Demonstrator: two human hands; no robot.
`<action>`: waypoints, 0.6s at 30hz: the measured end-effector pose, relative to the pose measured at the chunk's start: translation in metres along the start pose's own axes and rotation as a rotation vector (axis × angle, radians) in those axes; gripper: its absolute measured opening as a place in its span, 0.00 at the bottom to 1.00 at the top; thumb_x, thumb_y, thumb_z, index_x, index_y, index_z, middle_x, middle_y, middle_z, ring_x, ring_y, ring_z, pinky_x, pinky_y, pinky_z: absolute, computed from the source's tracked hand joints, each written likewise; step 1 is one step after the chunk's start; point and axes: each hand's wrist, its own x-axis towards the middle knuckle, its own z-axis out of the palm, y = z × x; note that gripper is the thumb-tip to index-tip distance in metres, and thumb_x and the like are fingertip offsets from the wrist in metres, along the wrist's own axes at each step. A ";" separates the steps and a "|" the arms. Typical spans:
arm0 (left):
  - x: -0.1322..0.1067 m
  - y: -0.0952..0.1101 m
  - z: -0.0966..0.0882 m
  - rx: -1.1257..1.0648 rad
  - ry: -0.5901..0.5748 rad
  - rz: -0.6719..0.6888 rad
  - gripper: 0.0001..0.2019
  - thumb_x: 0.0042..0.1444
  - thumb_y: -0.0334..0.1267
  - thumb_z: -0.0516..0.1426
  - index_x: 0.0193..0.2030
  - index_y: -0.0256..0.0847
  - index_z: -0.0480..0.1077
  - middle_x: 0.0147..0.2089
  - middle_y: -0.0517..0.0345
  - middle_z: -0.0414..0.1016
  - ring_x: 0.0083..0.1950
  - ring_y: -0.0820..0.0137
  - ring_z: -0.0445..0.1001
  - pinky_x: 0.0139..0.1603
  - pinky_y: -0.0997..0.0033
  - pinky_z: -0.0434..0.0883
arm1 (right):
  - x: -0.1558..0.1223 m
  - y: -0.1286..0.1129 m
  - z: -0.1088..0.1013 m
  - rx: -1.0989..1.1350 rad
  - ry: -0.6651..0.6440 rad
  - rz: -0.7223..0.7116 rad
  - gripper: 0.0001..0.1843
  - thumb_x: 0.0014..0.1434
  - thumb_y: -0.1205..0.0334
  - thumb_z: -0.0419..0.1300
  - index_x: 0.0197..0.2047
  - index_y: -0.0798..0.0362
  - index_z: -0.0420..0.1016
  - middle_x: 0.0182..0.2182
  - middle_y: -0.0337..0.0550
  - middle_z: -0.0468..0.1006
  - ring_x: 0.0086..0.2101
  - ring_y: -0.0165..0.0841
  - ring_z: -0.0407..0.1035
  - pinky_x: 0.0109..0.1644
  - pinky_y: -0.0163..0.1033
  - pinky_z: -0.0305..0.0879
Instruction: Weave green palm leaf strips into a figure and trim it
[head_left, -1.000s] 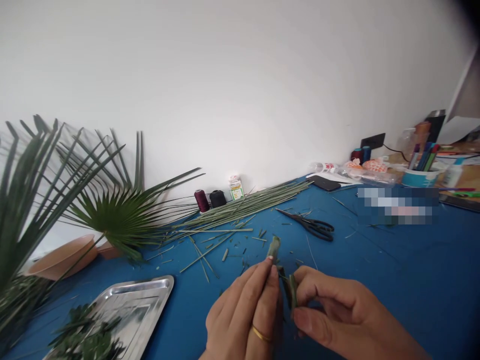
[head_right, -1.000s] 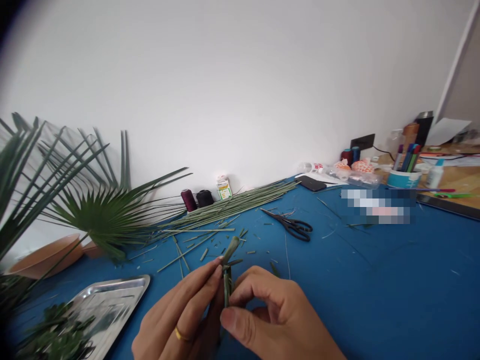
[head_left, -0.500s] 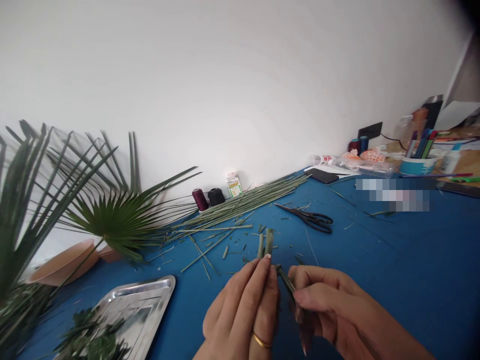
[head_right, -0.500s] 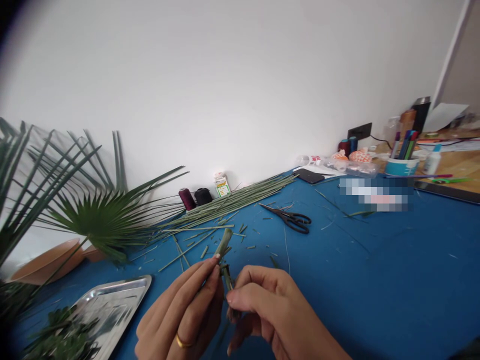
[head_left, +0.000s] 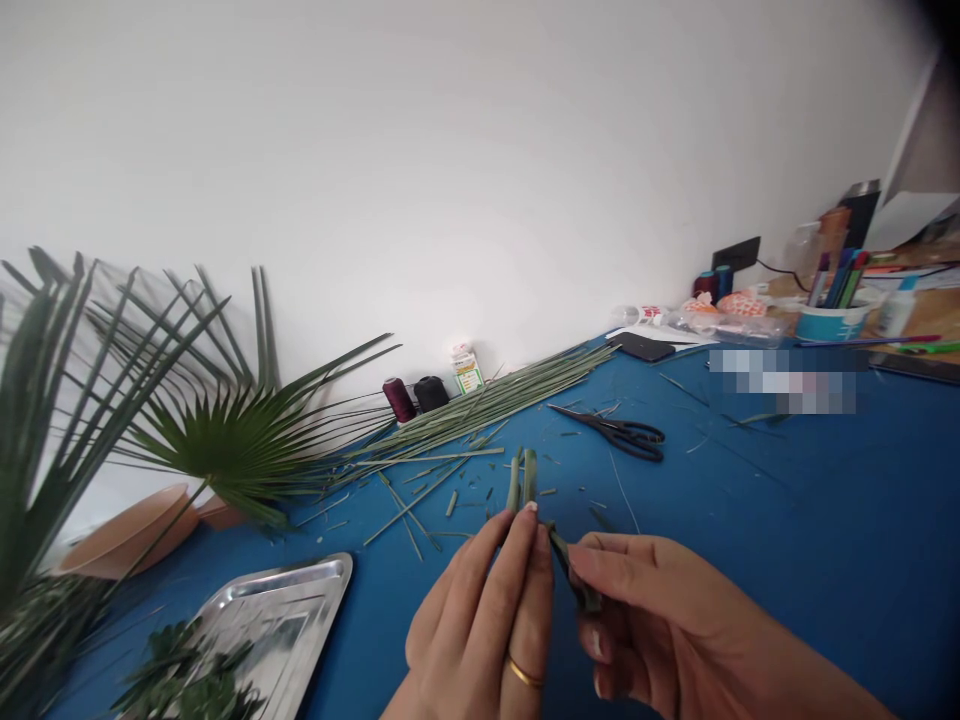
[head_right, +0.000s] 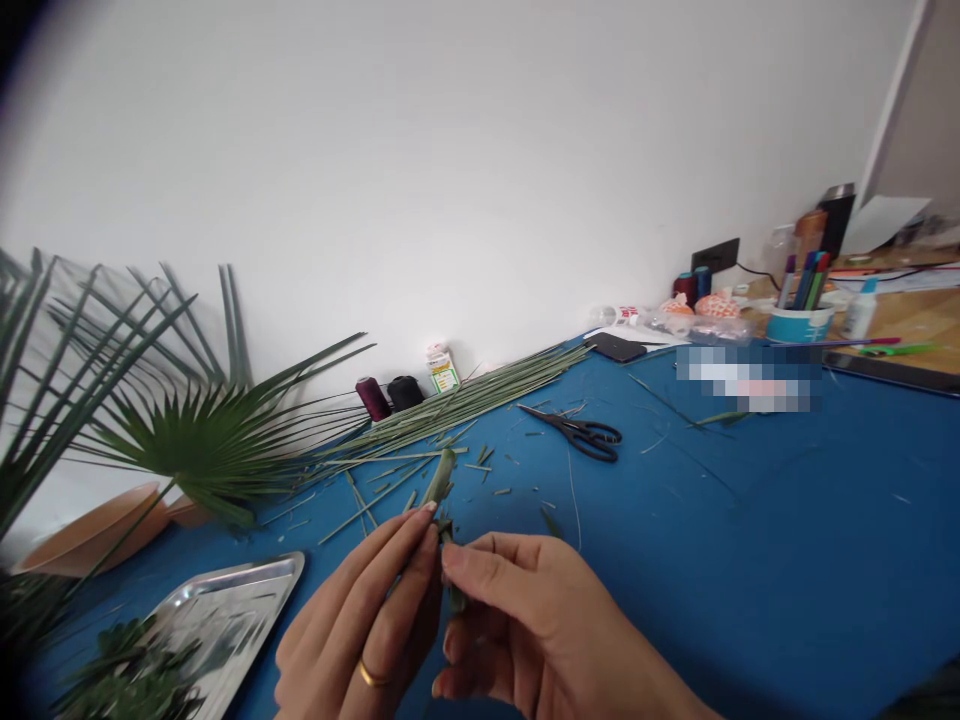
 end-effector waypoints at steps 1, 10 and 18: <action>0.002 0.000 -0.002 0.022 -0.057 0.010 0.14 0.54 0.24 0.50 0.47 0.24 0.67 0.48 0.39 0.72 0.53 0.55 0.67 0.43 0.63 0.72 | 0.001 0.001 0.000 0.010 0.018 0.001 0.09 0.45 0.60 0.63 0.23 0.57 0.70 0.19 0.35 0.67 0.22 0.25 0.65 0.30 0.32 0.65; 0.009 -0.001 -0.016 0.084 -0.187 0.067 0.15 0.56 0.23 0.45 0.46 0.26 0.68 0.48 0.41 0.73 0.52 0.56 0.67 0.43 0.64 0.72 | 0.004 0.005 -0.005 0.085 0.056 0.005 0.09 0.44 0.60 0.66 0.23 0.56 0.72 0.21 0.36 0.72 0.26 0.26 0.69 0.32 0.30 0.66; -0.003 -0.001 -0.006 -0.045 -0.056 0.048 0.15 0.55 0.24 0.50 0.50 0.27 0.65 0.55 0.44 0.66 0.55 0.56 0.64 0.45 0.64 0.71 | -0.003 0.006 -0.008 0.101 0.015 0.046 0.08 0.45 0.62 0.66 0.24 0.57 0.73 0.20 0.36 0.72 0.21 0.21 0.67 0.27 0.24 0.65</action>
